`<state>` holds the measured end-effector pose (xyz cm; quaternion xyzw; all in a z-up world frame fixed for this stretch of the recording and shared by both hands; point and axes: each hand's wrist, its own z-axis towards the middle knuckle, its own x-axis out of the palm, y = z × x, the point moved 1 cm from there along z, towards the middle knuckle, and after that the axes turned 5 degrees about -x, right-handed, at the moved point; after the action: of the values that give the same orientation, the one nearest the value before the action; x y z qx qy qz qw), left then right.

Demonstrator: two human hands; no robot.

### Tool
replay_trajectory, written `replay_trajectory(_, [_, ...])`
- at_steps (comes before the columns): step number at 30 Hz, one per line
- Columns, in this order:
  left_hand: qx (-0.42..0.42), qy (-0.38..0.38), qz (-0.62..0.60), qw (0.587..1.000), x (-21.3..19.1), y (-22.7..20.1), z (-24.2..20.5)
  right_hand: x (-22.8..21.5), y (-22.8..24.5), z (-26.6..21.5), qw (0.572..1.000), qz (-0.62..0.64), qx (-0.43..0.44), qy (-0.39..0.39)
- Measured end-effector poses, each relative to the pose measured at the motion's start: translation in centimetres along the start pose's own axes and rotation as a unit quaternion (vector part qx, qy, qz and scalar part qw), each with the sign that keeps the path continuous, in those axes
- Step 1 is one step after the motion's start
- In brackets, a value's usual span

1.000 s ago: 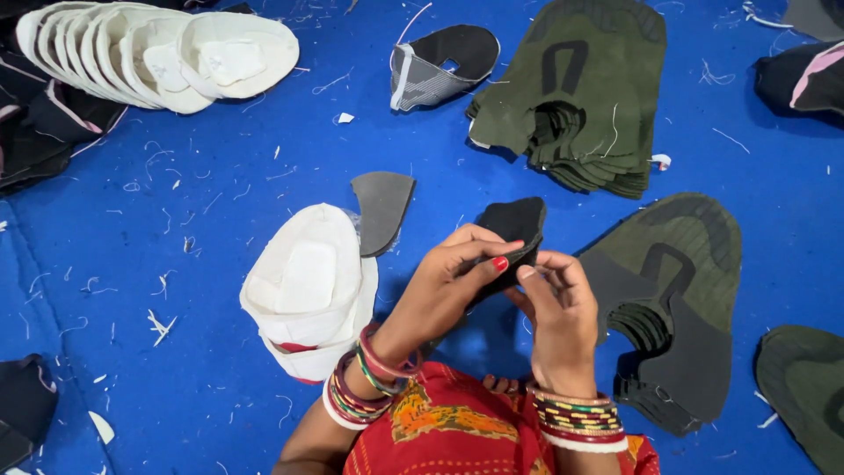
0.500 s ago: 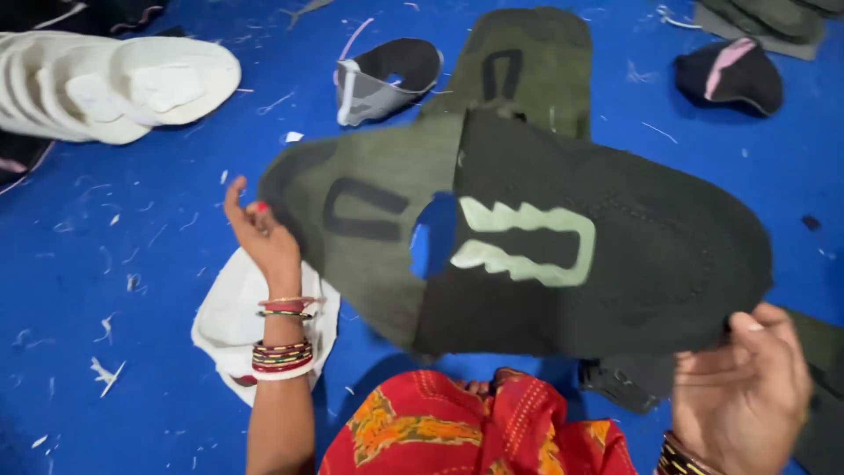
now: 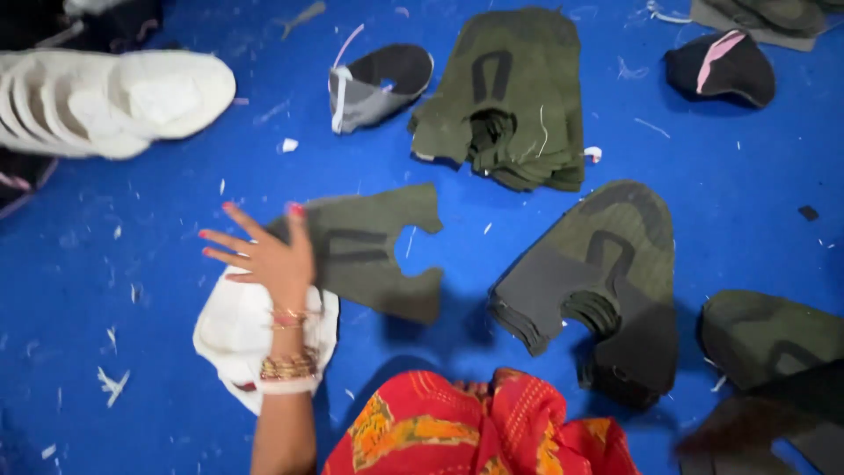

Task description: The person sits on the floor of a workshop and assembles shoe upper components, picking dark foam pieces and aligning them onto green shoe upper cutouts, pressing them in place and stacking finished uppers with other pieces. Other workers handle similar pieces around the work area.

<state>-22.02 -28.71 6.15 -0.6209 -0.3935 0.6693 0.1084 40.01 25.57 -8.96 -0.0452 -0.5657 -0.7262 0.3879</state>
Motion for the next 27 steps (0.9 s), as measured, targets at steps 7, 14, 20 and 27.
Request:
replay_trajectory(7, [0.582,0.446,-0.223,0.642,-4.4,-13.3,-23.1,36.9,10.6,-3.0,0.998,-0.043,-0.050,0.013])
replay_trajectory(14, [0.463,0.682,-0.176,0.539,-0.5,-15.3,-27.6,50.1,17.9,0.7,0.803,-0.578,-0.140,0.043])
replay_trajectory(20, [0.254,0.775,-0.286,0.503,4.5,-13.5,-25.6,36.9,10.8,3.5,0.888,-0.448,0.104,0.026])
replay_trajectory(27, [0.081,0.788,-0.270,0.547,9.3,-13.7,-23.3,28.9,2.5,-1.9,0.897,0.007,0.442,-0.005])
